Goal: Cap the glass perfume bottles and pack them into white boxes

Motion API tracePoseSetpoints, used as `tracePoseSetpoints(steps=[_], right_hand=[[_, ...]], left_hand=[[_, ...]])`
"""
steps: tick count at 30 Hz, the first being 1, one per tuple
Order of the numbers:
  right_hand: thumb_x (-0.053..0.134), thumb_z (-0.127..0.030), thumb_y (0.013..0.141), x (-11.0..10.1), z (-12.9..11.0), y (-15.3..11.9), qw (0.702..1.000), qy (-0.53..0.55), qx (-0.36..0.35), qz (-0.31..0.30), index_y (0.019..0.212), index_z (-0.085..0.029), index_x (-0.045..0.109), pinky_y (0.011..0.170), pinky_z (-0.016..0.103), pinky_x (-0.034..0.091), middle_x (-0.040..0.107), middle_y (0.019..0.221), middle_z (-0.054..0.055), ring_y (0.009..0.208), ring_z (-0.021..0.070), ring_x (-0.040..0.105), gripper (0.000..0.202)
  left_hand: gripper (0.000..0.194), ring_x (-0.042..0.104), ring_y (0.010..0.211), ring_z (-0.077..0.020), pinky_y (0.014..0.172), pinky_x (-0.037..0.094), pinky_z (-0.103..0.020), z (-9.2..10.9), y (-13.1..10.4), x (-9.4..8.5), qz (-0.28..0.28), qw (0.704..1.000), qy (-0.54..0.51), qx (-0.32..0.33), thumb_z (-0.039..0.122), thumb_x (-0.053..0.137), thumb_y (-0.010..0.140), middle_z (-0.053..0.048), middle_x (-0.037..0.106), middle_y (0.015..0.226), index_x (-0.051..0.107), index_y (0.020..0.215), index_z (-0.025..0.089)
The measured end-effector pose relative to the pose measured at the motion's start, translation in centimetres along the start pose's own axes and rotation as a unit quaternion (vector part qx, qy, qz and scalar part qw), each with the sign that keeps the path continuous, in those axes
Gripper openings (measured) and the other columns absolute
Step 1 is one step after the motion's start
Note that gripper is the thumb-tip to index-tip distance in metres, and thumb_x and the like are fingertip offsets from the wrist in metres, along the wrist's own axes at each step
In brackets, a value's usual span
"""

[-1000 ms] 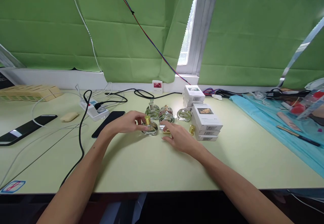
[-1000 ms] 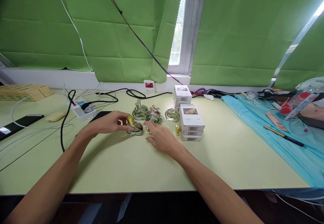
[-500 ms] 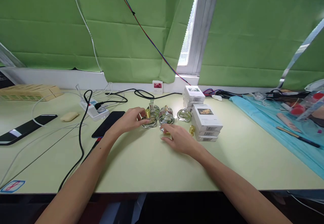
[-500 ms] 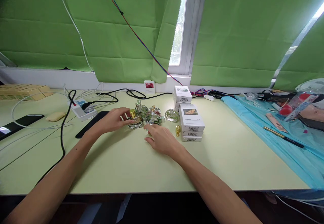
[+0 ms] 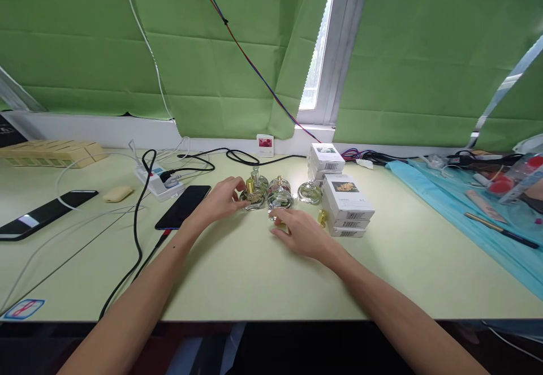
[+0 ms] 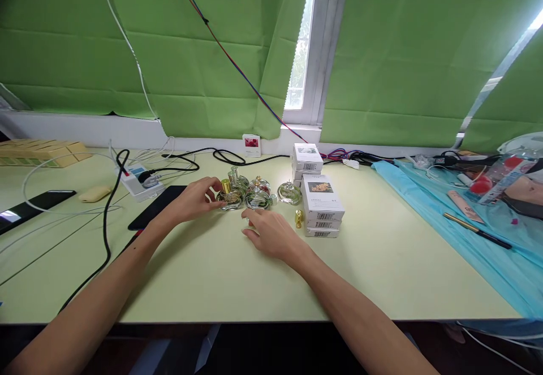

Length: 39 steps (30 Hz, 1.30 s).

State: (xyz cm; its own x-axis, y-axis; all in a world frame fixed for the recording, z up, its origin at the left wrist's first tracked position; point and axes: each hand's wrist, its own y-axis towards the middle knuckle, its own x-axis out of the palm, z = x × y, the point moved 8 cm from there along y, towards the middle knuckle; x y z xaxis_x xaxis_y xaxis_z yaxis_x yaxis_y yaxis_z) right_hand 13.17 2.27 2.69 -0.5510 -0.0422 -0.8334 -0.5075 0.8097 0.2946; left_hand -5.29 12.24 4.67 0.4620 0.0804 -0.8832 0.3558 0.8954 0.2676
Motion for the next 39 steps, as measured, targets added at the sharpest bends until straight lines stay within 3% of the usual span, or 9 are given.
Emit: tracePoseSetpoints(steps=[15, 39], right_hand=[[0.061, -0.021, 0.097, 0.03, -0.14, 0.09, 1.0, -0.003, 0.004, -0.007, 0.12, -0.019, 0.061, 0.069, 0.028, 0.039, 0.074, 0.102, 0.007, 0.076, 0.0165, 0.064, 0.023], [0.058, -0.021, 0.098, 0.14, -0.26, 0.07, 1.0, -0.011, -0.003, -0.011, 0.118, -0.02, 0.062, 0.073, 0.03, 0.04, 0.075, 0.101, 0.007, 0.09, 0.0211, 0.067, 0.02]], left_hand=[[0.034, 0.063, 0.074, -0.0204, 0.066, 0.048, -0.032, 0.11, 0.13, 0.45, 0.023, 1.0, -0.011, -0.009, 0.039, 0.071, 0.071, -0.005, 0.064, 0.094, 0.051, 0.092, 0.022], [0.037, 0.063, 0.074, -0.0193, 0.068, 0.049, -0.033, 0.37, -0.19, 0.8, 0.045, 0.999, 0.0, -0.021, 0.044, 0.072, 0.078, -0.006, 0.063, 0.101, 0.051, 0.099, 0.021]])
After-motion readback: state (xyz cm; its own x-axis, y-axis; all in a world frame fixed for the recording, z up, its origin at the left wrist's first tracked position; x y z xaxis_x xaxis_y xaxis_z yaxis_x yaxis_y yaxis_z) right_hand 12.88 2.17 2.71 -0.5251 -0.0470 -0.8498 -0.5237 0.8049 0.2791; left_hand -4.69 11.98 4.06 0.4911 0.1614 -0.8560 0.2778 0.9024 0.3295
